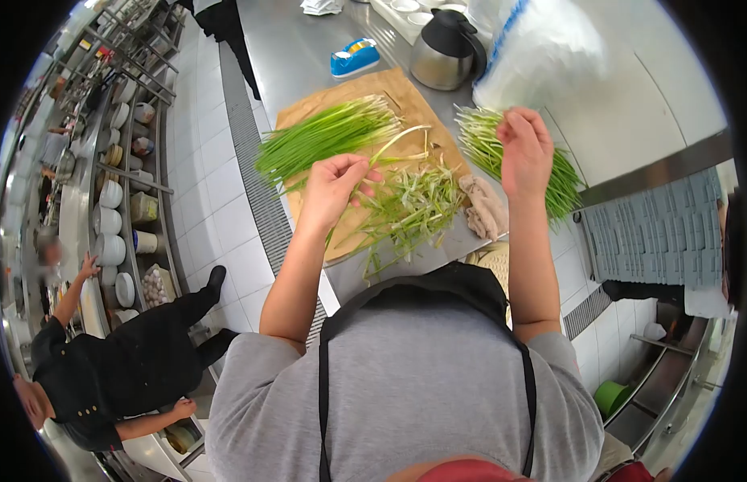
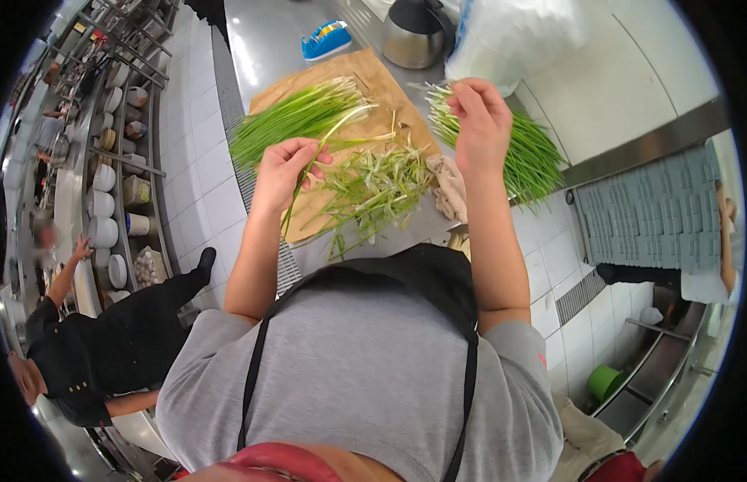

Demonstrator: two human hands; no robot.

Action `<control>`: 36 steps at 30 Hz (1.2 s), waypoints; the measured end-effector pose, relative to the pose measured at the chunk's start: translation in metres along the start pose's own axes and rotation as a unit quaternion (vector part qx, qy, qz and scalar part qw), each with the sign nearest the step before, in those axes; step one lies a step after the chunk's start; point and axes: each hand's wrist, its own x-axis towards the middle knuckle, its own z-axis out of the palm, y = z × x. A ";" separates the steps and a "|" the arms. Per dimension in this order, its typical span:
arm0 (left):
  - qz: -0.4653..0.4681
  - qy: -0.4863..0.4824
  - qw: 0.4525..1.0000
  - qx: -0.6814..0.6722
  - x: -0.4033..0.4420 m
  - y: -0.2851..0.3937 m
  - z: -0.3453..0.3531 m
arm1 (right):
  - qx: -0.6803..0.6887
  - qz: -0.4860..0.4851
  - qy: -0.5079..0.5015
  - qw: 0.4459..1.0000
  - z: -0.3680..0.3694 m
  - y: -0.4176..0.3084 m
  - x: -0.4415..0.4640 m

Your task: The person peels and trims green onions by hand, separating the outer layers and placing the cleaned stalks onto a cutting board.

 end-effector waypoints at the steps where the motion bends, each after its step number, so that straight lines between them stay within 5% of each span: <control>1: -0.001 0.008 1.000 -0.010 0.003 0.000 -0.003 | 0.015 -0.021 -0.005 1.000 0.001 -0.004 0.000; 5: 0.006 0.025 0.998 -0.059 0.004 0.005 -0.010 | -0.164 0.072 -0.219 0.959 0.003 0.014 -0.026; 6: 0.010 0.021 0.997 -0.074 0.005 0.007 -0.009 | -0.253 0.128 -0.290 0.914 0.003 0.024 -0.034; 8: 0.017 0.027 0.995 -0.094 0.007 0.007 -0.005 | -0.534 0.063 -0.459 0.708 0.013 0.040 -0.049; 11: 0.022 0.019 0.993 -0.116 0.007 0.013 0.001 | -0.505 0.059 -0.451 0.734 0.006 0.063 -0.053; 15: 0.012 -0.013 0.993 -0.120 0.007 0.014 0.009 | -0.296 0.042 -0.262 0.918 0.030 0.051 -0.049; 17: 0.009 -0.027 0.994 -0.110 0.005 0.015 0.015 | -0.179 0.138 -0.181 0.957 0.048 0.039 -0.042; 27: 0.016 -0.128 0.991 0.046 -0.012 0.005 0.011 | 0.091 0.133 -0.012 0.987 0.033 0.032 -0.002; 30: 0.007 -0.092 0.969 0.229 -0.015 -0.028 -0.021 | 0.096 0.083 0.046 0.991 0.013 0.018 0.017; 33: 0.093 0.045 0.820 0.563 -0.021 -0.034 -0.036 | 0.146 0.101 0.068 0.982 -0.011 0.008 0.030; 36: 0.072 0.118 0.829 0.542 -0.021 -0.020 -0.020 | 0.146 0.132 0.033 0.980 -0.016 0.012 0.023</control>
